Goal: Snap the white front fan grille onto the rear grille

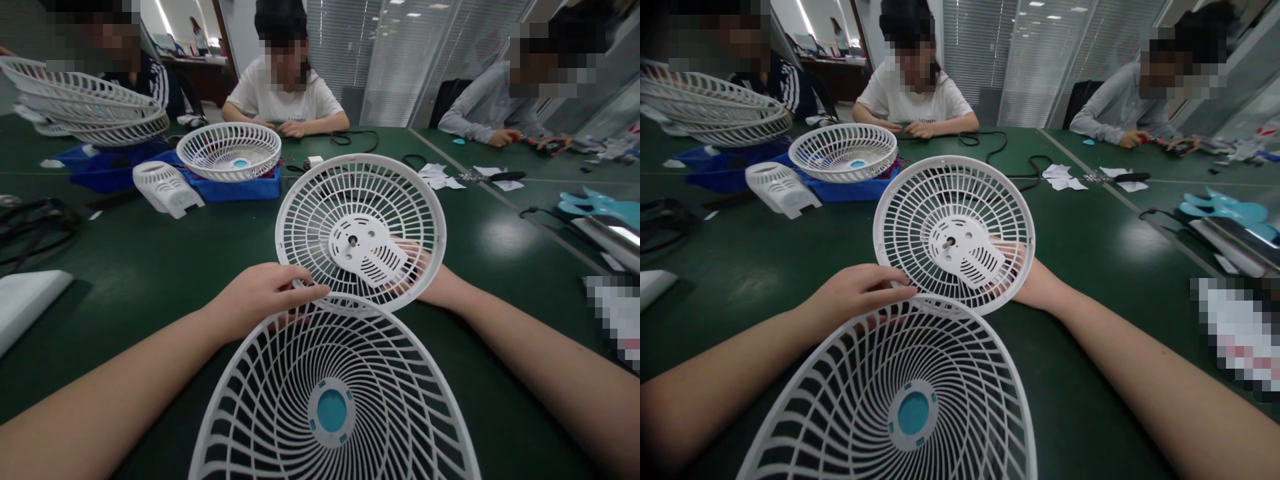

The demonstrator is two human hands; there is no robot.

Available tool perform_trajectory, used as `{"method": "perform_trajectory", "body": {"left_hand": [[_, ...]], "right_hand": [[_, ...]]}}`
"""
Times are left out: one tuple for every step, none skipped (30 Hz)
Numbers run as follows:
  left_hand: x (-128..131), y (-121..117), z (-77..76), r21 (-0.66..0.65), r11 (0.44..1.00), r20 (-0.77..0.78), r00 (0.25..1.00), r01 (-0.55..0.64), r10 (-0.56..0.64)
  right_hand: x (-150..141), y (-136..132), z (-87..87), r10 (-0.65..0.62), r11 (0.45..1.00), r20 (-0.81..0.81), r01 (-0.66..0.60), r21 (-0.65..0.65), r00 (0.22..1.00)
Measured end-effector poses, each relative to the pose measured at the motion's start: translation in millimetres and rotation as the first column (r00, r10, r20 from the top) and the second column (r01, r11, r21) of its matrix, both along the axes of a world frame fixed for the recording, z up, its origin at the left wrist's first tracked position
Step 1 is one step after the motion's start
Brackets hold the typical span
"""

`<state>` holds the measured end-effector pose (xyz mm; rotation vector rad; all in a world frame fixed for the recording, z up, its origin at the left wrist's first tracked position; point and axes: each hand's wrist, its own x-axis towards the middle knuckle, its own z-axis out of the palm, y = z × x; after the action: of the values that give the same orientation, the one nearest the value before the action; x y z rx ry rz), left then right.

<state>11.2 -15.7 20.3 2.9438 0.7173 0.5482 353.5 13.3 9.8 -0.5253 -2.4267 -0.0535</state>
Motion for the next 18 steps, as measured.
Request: {"method": "perform_trajectory", "body": {"left_hand": [[0, 0, 0.1, 0.010, 1.000, -0.002, 1.000, 0.001, -0.001], [1, -1, 0.2, 0.038, 0.999, -0.012, 1.000, 0.007, -0.007], [2, -1, 0.4, 0.082, 0.997, -0.031, 0.999, 0.016, -0.014], [3, -2, 0.8, 0.139, 0.990, -0.055, 0.998, 0.029, -0.022], [3, -2, 1.4, 0.200, 0.979, -0.082, 0.996, 0.043, -0.027], [4, -3, 2.1, 0.257, 0.965, -0.108, 0.994, 0.058, -0.031], [5, -4, 2.9, 0.299, 0.952, -0.129, 0.991, 0.070, -0.032], [5, -4, 3.5, 0.321, 0.944, -0.140, 0.990, 0.077, -0.033], [5, -5, 3.8, 0.330, 0.941, -0.144, 0.989, 0.079, -0.032], [5, -5, 3.8, 0.327, 0.942, -0.147, 0.989, 0.078, -0.031], [4, -5, 3.3, 0.311, 0.948, -0.149, 0.988, 0.073, -0.027], [3, -4, 2.4, 0.284, 0.957, -0.147, 0.989, 0.067, -0.026], [2, -4, 1.1, 0.244, 0.968, -0.141, 0.990, 0.064, -0.030], [1, -3, -0.5, 0.195, 0.979, -0.131, 0.991, 0.064, -0.039], [0, -2, -2.2, 0.138, 0.988, -0.117, 0.992, 0.067, -0.051], [-1, -1, -3.8, 0.081, 0.994, -0.099, 0.993, 0.069, -0.061], [-2, 0, -5.4, 0.029, 0.997, -0.081, 0.995, 0.069, -0.066], [-2, 0, -6.7, -0.019, 0.998, -0.069, 0.995, 0.065, -0.067]], "right_hand": [[-1, -1, 0.2, -0.002, 1.000, -0.004, 0.002, 0.028, 1.000], [-2, -1, 0.0, -0.006, 0.998, -0.011, 0.007, 0.057, 1.000], [-2, -2, -0.7, -0.011, 0.997, -0.016, 0.012, 0.079, 1.000], [-2, -1, -1.7, -0.014, 0.995, -0.020, 0.016, 0.096, 1.000], [-1, -1, -2.9, -0.015, 0.994, -0.025, 0.018, 0.109, 1.000], [-1, 0, -4.0, -0.019, 0.992, -0.029, 0.022, 0.121, 0.999], [0, 1, -4.8, -0.026, 0.991, -0.034, 0.030, 0.132, 0.999], [0, 2, -5.2, -0.028, 0.990, -0.038, 0.033, 0.139, 0.999], [0, 2, -5.2, -0.028, 0.989, -0.039, 0.033, 0.141, 0.999], [-1, 2, -4.8, -0.026, 0.990, -0.040, 0.031, 0.139, 0.999], [-1, 2, -4.2, -0.020, 0.991, -0.040, 0.025, 0.133, 0.999], [-1, 2, -3.7, -0.014, 0.992, -0.038, 0.019, 0.125, 0.999], [-2, 2, -3.4, -0.008, 0.993, -0.034, 0.011, 0.116, 0.999], [-2, 2, -3.5, -0.005, 0.994, -0.035, 0.008, 0.107, 0.999], [-2, 2, -3.9, -0.005, 0.996, -0.040, 0.008, 0.094, 0.999], [-1, 2, -4.5, -0.004, 0.998, -0.043, 0.007, 0.070, 0.999], [-1, 3, -5.2, -0.001, 0.999, -0.045, 0.003, 0.038, 0.999], [-1, 3, -5.7, 0.004, 1.000, -0.047, -0.004, 0.000, 0.999]]}}
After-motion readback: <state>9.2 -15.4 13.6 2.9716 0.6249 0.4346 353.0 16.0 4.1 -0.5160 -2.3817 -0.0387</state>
